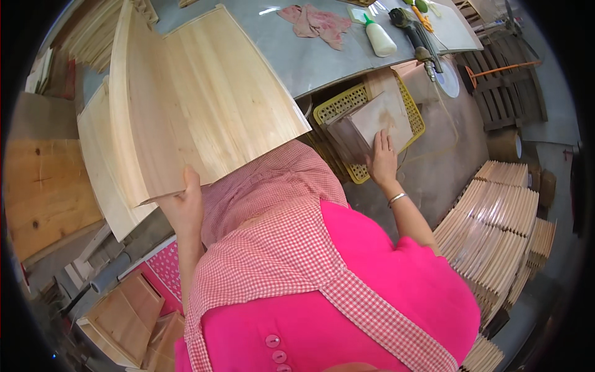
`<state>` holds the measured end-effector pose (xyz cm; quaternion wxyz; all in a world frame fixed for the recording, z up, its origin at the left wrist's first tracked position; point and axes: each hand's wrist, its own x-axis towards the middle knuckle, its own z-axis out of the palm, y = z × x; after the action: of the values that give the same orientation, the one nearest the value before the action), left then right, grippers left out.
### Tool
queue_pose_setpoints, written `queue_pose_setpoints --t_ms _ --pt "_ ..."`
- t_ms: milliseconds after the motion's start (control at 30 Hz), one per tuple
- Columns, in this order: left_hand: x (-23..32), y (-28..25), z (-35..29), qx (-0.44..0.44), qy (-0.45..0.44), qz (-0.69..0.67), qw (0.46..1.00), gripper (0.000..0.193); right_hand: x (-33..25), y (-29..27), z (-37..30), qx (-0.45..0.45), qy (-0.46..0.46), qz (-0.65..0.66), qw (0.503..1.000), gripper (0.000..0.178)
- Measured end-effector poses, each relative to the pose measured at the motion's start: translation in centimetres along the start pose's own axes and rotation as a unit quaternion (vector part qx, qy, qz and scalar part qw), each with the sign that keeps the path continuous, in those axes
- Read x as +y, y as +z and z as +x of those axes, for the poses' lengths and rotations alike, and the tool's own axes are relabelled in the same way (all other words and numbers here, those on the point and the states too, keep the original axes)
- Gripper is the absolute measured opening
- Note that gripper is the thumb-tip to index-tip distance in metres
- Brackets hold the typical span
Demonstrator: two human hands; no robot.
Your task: The recorder assembles wooden boxes by applying glue to the edges of wooden planks and fitting them together.
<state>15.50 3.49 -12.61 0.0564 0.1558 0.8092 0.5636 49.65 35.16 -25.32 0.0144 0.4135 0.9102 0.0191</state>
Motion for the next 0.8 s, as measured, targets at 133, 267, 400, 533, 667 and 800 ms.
queue_pose_setpoints --t_ms 133,267,400,533,667,800 --pt "0.3 0.3 0.1 0.004 0.001 -0.055 0.999 0.048 1.8 1.6 0.2 0.008 0.007 0.055 0.998 0.07" --pt "0.3 0.0 0.3 -0.023 0.007 -0.029 0.999 0.046 -0.6 -2.5 2.4 -0.005 0.015 0.045 0.999 0.066" --pt "0.6 0.3 0.2 -0.006 0.016 -0.028 0.999 0.044 -2.1 -2.2 4.9 0.024 -0.007 0.018 1.0 0.067" --pt "0.9 0.5 0.3 0.002 0.025 -0.04 0.999 0.043 -1.5 -1.4 6.4 -0.026 -0.021 0.03 0.999 0.068" --pt "0.5 0.3 0.2 0.004 0.012 -0.03 0.999 0.044 -0.1 -2.6 6.7 -0.052 -0.032 0.067 0.996 0.065" --pt "0.3 0.3 0.3 -0.007 -0.013 -0.023 1.0 0.047 1.7 -6.8 7.6 0.041 0.045 0.021 0.998 0.032"
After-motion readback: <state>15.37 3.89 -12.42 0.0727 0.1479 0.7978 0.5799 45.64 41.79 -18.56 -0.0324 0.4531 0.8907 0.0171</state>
